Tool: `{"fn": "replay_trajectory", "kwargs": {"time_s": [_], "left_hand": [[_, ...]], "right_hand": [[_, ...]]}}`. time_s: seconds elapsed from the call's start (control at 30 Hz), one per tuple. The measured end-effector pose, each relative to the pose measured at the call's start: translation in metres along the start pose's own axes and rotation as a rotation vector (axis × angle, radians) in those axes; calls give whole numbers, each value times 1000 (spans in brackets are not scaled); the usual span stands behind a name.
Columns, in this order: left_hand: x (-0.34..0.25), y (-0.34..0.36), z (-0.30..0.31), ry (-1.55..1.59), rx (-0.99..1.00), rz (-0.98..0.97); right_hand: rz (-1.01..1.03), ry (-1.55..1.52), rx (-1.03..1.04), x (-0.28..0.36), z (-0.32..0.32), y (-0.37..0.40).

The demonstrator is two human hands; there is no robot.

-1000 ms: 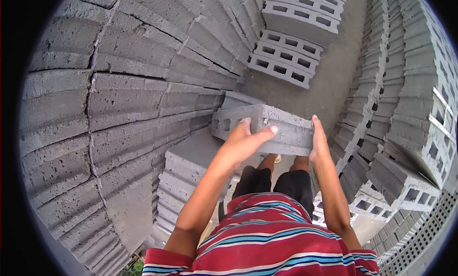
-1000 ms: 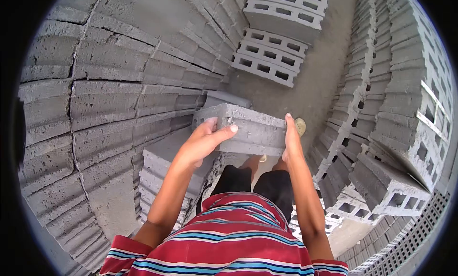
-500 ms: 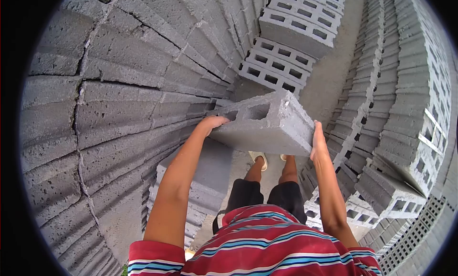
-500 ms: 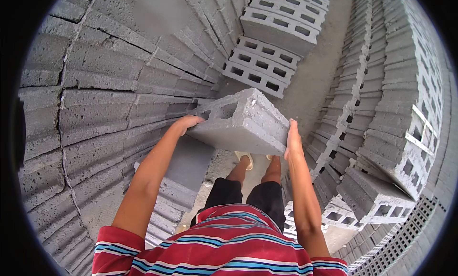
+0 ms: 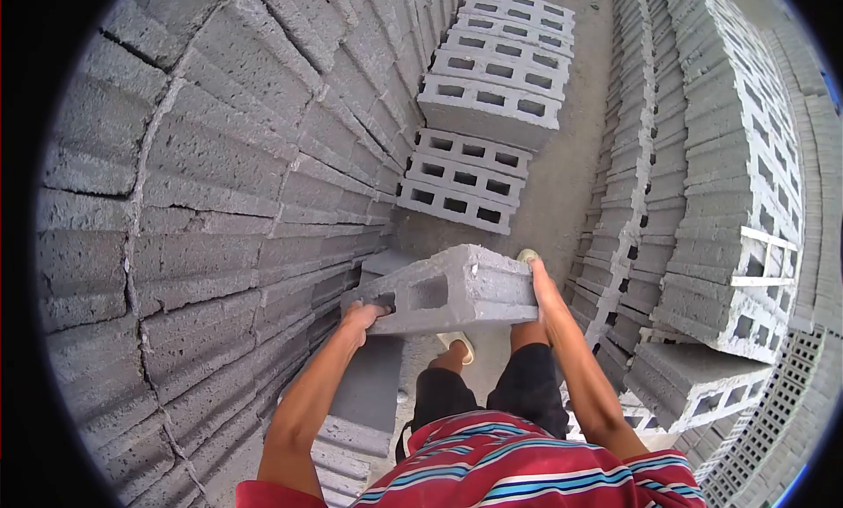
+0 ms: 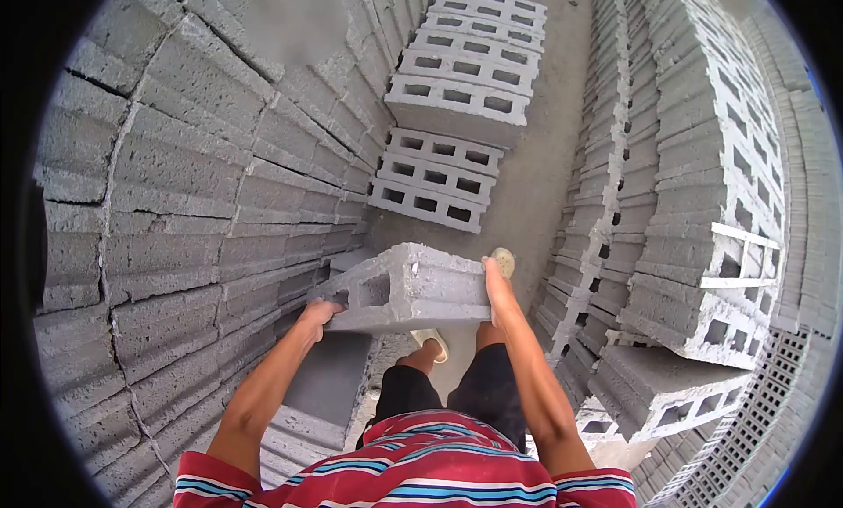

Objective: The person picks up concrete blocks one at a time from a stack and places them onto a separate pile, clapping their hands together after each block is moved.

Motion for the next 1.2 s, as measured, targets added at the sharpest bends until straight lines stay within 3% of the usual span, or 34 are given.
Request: {"fn": "replay_trajectory", "kwargs": {"time_s": [0.07,0.17,0.27,0.33,0.4,0.5,0.53,0.7,0.9,1.03,1.13,1.2], "left_hand": [[-45,51,-3,15,-22,10],[-74,52,-18,93,-80,-70],[-124,55,-42,-3,-256,-189],[-143,33,-63,-34,-296,-264],[-172,13,-86,-149,-350,-309],[-216,-31,-125,-236,-429,-441],[-231,-46,-138,-173,-360,-449],[-280,-128,-183,-151,-374,-559],[-336,-160,-185,-310,-461,-390],[-358,-194,-179,-372,-533,-414],[-375,-215,-176,-439,-533,-353],[-382,-227,-176,-432,-557,-365]], "right_hand": [[-24,-9,36,9,9,-21],[-62,-46,81,47,24,-42],[-286,-118,175,83,44,-67],[-180,-28,127,138,56,-52],[-59,34,19,123,94,-127],[-32,-194,-38,148,117,-165],[1,-234,-41,159,123,-175],[75,-390,-25,184,140,-249],[38,-320,-82,176,122,-341],[2,-425,19,174,93,-392],[-47,-462,-174,180,79,-413],[-41,-455,-158,185,69,-423]]}}
Point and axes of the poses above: each hand's wrist, its own y-axis away from the middle knuckle, its own z-axis out of the back of the hand, x = y × z, the point moved 4 cm from there along -y, towards the middle knuckle, and after that the axes turned 5 degrees about -y, right-handed, at the moved point
